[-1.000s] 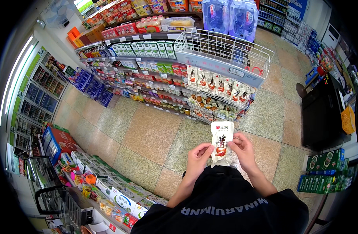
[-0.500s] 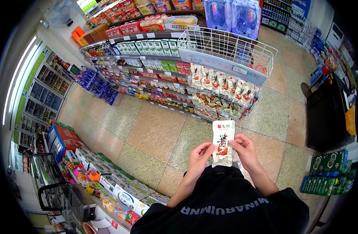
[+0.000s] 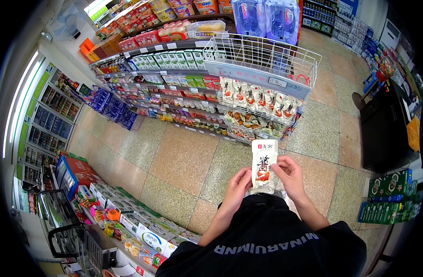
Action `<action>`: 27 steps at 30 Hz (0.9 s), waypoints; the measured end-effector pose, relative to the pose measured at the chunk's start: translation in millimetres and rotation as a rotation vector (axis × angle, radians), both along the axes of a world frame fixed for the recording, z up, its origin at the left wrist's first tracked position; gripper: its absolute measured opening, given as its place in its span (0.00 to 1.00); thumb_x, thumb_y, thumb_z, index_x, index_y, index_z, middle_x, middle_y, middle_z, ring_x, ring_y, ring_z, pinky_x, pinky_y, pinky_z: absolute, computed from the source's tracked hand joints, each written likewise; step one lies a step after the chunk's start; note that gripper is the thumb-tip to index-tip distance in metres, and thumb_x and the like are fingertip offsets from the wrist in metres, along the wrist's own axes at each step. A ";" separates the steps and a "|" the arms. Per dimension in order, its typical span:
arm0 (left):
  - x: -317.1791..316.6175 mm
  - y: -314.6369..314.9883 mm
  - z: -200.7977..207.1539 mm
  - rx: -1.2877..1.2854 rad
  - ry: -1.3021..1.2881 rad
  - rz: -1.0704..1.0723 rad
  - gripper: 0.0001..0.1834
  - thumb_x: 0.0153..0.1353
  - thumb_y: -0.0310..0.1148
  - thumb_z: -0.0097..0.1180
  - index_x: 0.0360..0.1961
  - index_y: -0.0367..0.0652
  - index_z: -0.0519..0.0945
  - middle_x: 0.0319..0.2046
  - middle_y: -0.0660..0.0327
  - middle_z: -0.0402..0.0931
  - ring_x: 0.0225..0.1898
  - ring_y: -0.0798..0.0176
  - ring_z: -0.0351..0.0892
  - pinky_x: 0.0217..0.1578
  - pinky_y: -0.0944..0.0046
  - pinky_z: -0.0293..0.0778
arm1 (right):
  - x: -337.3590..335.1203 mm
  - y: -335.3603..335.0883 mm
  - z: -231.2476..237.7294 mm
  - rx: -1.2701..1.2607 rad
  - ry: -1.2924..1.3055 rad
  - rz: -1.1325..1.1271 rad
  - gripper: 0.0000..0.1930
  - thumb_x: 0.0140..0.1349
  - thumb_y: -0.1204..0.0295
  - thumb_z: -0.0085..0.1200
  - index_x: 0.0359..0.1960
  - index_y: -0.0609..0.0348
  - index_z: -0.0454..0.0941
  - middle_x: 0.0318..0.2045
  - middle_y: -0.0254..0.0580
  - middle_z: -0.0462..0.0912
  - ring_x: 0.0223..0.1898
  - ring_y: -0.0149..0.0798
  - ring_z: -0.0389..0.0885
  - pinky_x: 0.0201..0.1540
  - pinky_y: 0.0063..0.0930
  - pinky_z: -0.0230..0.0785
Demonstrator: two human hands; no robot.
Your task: The person picks up several packaged items from a shelf, walks to a counter, and places them one at a time into a yellow basket.
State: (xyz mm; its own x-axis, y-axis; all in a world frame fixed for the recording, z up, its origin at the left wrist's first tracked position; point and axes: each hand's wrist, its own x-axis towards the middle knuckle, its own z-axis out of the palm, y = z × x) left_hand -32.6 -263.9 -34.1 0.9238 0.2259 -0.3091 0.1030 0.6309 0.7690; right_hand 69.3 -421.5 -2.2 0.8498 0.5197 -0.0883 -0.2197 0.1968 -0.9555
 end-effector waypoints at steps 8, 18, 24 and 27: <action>0.9 -1.4 3.0 -0.134 -0.057 -0.142 0.23 0.71 0.39 0.48 0.61 0.37 0.66 0.53 0.59 0.72 0.55 0.66 0.73 0.56 0.63 0.68 | -7.8 10.0 -0.3 0.086 -0.032 -0.040 0.23 0.59 0.84 0.57 0.52 0.60 0.61 0.48 0.41 0.70 0.46 0.31 0.76 0.48 0.23 0.72; -1.8 5.2 -5.2 0.170 0.017 -0.226 0.25 0.67 0.41 0.55 0.60 0.40 0.69 0.45 0.62 0.76 0.46 0.70 0.74 0.46 0.68 0.70 | -16.5 12.6 -3.5 -0.160 -0.255 0.070 0.17 0.63 0.80 0.52 0.54 0.61 0.70 0.54 0.43 0.72 0.55 0.35 0.73 0.59 0.29 0.64; -1.0 5.2 -11.0 0.307 -0.011 -0.066 0.24 0.63 0.39 0.61 0.57 0.40 0.71 0.40 0.63 0.75 0.37 0.72 0.73 0.39 0.71 0.71 | -21.4 9.2 -0.9 -0.036 -0.055 0.104 0.18 0.66 0.78 0.51 0.57 0.62 0.69 0.50 0.40 0.74 0.50 0.32 0.74 0.54 0.26 0.67; -1.0 5.6 -6.2 0.395 -0.012 -0.048 0.24 0.62 0.39 0.62 0.56 0.39 0.72 0.40 0.63 0.75 0.37 0.72 0.73 0.37 0.72 0.71 | -24.0 10.1 -0.7 0.049 0.010 0.126 0.20 0.65 0.79 0.52 0.58 0.62 0.65 0.49 0.40 0.74 0.48 0.30 0.74 0.53 0.25 0.68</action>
State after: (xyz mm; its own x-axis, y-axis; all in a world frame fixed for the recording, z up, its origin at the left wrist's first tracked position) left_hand -33.6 -258.3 -40.3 0.9393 0.2818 -0.1959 0.1143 0.2814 0.9528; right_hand 45.3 -411.4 -2.9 0.7764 0.6265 -0.0679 -0.2550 0.2138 -0.9430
